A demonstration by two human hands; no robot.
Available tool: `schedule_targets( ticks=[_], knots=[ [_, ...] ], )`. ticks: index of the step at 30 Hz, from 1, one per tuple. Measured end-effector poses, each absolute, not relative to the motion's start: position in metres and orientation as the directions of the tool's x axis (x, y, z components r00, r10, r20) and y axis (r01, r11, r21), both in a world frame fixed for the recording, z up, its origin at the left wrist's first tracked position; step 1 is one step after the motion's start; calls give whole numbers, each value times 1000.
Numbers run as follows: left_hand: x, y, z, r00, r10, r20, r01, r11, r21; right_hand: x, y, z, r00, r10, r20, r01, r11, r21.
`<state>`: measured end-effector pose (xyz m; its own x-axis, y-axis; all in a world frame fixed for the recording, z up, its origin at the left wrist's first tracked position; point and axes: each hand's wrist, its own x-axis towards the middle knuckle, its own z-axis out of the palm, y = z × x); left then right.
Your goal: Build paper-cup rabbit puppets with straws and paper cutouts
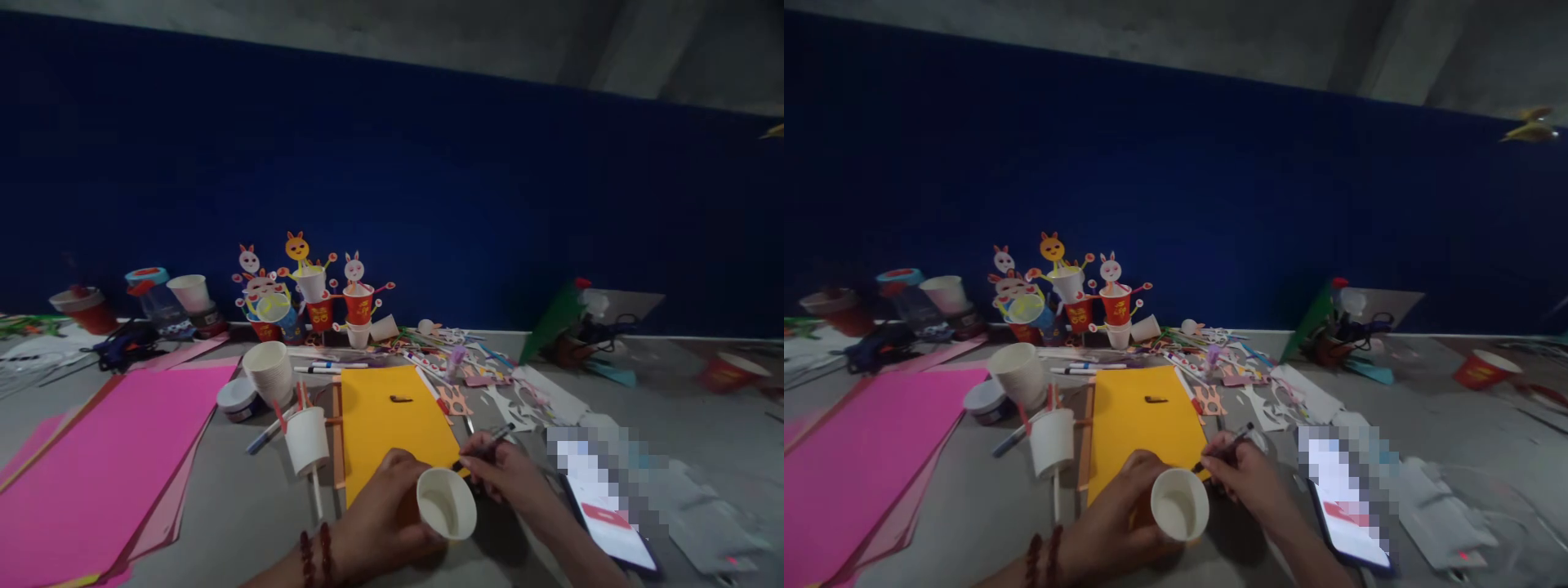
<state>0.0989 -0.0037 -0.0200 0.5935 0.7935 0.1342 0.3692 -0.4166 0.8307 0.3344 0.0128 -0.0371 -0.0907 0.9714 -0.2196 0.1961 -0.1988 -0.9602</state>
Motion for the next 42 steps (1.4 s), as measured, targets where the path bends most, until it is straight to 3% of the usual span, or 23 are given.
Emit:
schedule_targets(
  ticks=[8,18,32,42],
  knots=[
    [98,-2,-30,604,784,140,377,-436,817,320,48,-39,-251,899,-358,174,-322,-930],
    [96,-5,-38,613,780,127,377,-429,821,295,77,-44,-516,718,-467,307,-354,-883],
    [99,-7,-45,593,798,104,371,-385,845,299,70,-32,-689,655,-309,224,-213,-951],
    [102,-10,-44,562,819,117,388,-386,837,297,71,-39,-722,604,-338,269,-206,-941]
  ],
)
